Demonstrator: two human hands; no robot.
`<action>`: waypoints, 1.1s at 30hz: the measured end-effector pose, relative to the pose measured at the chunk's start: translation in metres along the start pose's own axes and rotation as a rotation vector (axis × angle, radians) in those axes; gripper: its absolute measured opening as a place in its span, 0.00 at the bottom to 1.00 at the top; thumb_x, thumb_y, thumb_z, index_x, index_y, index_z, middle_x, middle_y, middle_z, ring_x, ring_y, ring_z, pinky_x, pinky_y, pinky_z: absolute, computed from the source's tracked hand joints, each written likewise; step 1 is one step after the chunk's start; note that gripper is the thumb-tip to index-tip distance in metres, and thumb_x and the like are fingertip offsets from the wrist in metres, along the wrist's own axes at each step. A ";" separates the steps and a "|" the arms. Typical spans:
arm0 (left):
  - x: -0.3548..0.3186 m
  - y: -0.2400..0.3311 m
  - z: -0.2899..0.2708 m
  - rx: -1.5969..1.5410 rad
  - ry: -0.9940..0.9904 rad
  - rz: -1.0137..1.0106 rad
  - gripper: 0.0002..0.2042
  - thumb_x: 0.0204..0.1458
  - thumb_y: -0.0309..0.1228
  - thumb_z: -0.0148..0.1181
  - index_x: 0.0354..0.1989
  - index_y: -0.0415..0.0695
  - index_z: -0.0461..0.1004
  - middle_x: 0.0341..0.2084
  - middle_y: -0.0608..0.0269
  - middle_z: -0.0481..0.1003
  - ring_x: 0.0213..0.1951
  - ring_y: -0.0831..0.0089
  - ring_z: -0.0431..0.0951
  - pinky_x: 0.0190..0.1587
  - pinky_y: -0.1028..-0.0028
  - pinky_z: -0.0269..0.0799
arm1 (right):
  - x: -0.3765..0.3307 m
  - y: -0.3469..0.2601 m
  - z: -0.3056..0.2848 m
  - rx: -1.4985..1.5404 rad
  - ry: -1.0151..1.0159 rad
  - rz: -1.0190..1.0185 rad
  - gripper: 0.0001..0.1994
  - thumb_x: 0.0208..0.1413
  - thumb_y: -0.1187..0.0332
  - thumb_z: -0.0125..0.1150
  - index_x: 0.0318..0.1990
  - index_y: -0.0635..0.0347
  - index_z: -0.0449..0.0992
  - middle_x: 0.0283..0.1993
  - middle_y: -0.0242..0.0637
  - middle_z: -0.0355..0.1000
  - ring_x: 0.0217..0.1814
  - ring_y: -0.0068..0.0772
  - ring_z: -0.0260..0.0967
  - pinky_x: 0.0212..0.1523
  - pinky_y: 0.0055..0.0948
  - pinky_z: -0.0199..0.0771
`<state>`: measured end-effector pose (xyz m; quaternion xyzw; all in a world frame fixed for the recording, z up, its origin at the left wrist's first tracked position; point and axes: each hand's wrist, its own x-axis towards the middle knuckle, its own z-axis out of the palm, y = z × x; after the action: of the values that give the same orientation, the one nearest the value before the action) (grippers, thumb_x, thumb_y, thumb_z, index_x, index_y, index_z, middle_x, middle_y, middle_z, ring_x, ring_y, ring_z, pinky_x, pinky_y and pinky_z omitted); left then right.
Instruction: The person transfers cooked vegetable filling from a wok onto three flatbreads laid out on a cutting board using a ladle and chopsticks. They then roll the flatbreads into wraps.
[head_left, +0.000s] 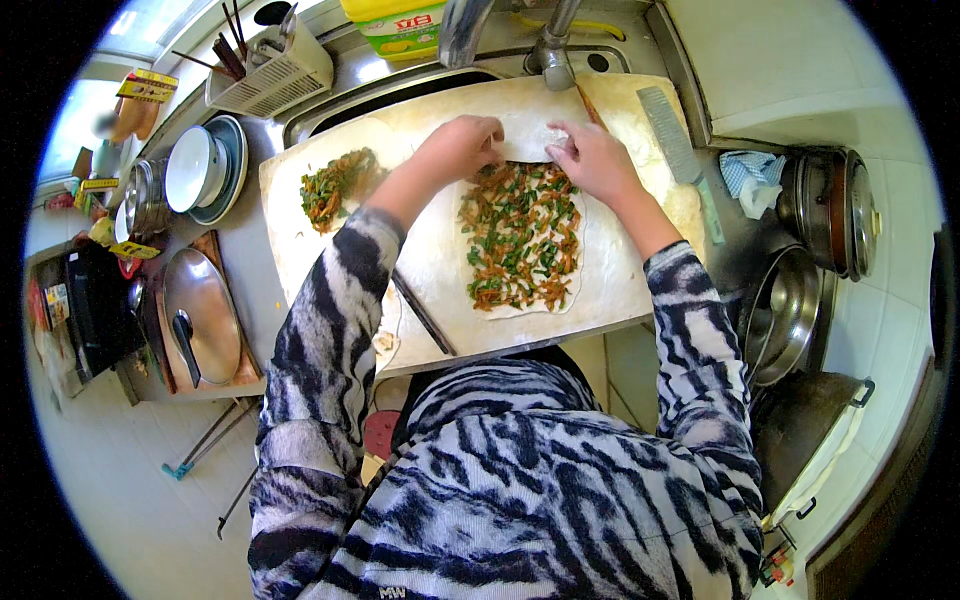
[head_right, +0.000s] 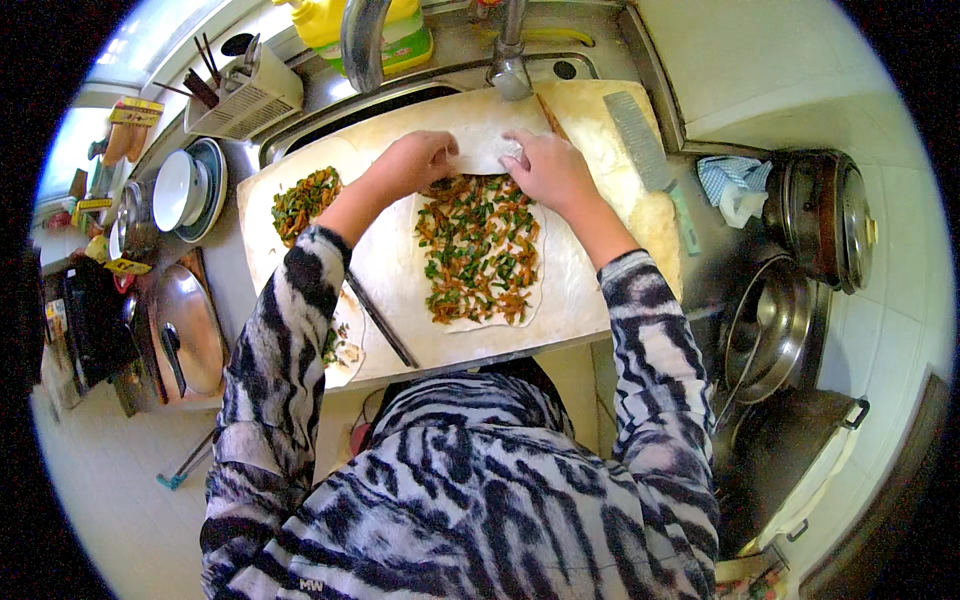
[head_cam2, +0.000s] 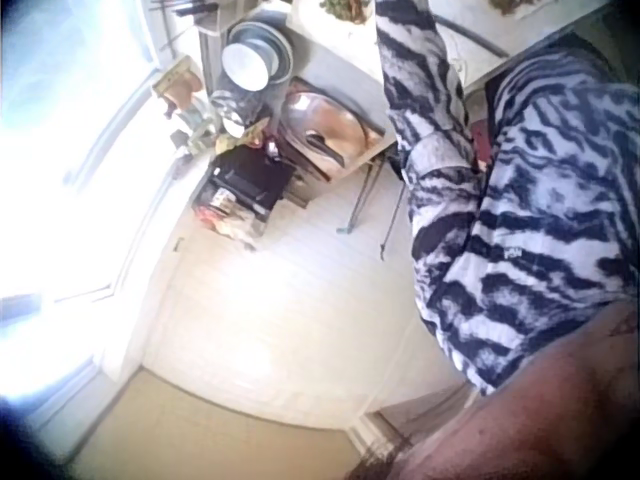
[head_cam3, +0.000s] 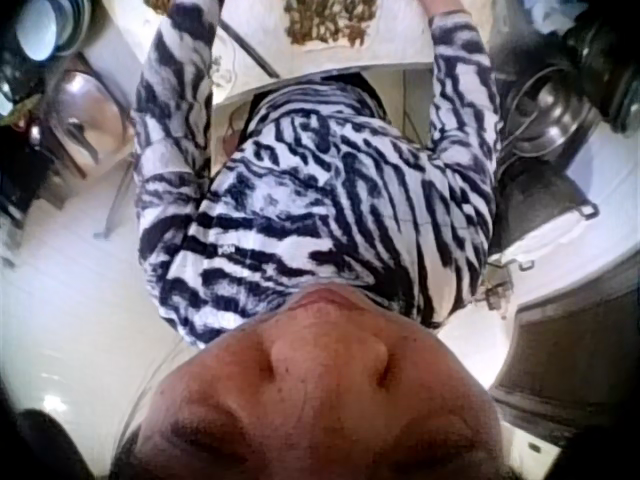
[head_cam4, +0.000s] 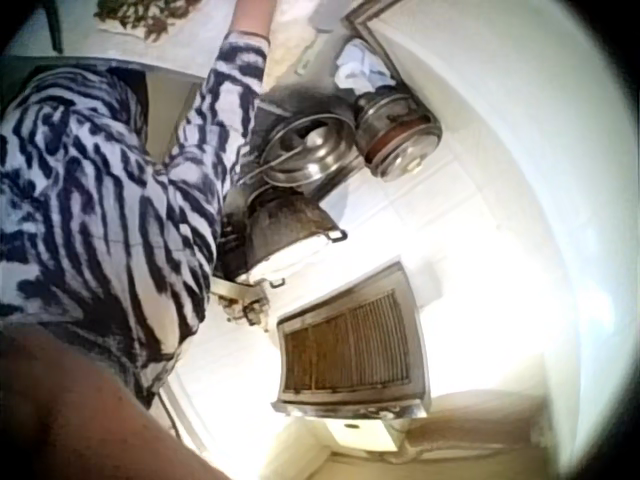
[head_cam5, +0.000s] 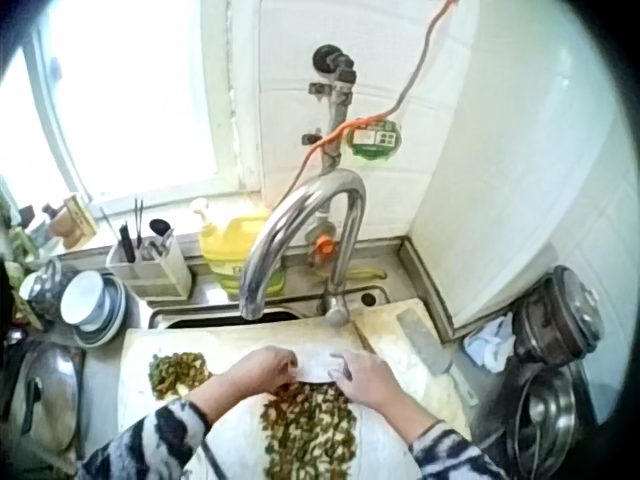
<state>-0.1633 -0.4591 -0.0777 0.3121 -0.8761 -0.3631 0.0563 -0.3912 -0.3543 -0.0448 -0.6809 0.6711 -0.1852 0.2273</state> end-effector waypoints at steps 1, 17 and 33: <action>0.000 -0.001 0.002 0.003 0.029 -0.009 0.09 0.48 0.30 0.64 0.35 0.40 0.77 0.30 0.51 0.76 0.35 0.52 0.75 0.39 0.59 0.72 | 0.003 -0.006 -0.003 -0.051 -0.013 -0.010 0.13 0.55 0.59 0.62 0.44 0.52 0.81 0.33 0.40 0.77 0.38 0.48 0.74 0.44 0.42 0.75; -0.026 0.019 -0.002 0.133 -0.072 0.170 0.06 0.52 0.29 0.59 0.32 0.39 0.75 0.34 0.52 0.74 0.43 0.51 0.74 0.46 0.59 0.72 | -0.026 0.016 0.013 0.032 -0.023 -0.296 0.07 0.55 0.65 0.61 0.37 0.58 0.79 0.36 0.42 0.75 0.43 0.47 0.73 0.45 0.42 0.73; -0.035 0.026 -0.002 0.098 -0.158 0.091 0.08 0.48 0.31 0.65 0.33 0.40 0.77 0.33 0.52 0.75 0.40 0.51 0.75 0.45 0.59 0.72 | -0.034 0.002 0.012 0.042 -0.198 -0.196 0.07 0.50 0.68 0.66 0.35 0.57 0.76 0.38 0.40 0.73 0.46 0.45 0.71 0.47 0.39 0.73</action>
<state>-0.1475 -0.4256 -0.0544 0.2446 -0.9078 -0.3406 -0.0120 -0.3871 -0.3192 -0.0534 -0.7534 0.5715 -0.1525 0.2873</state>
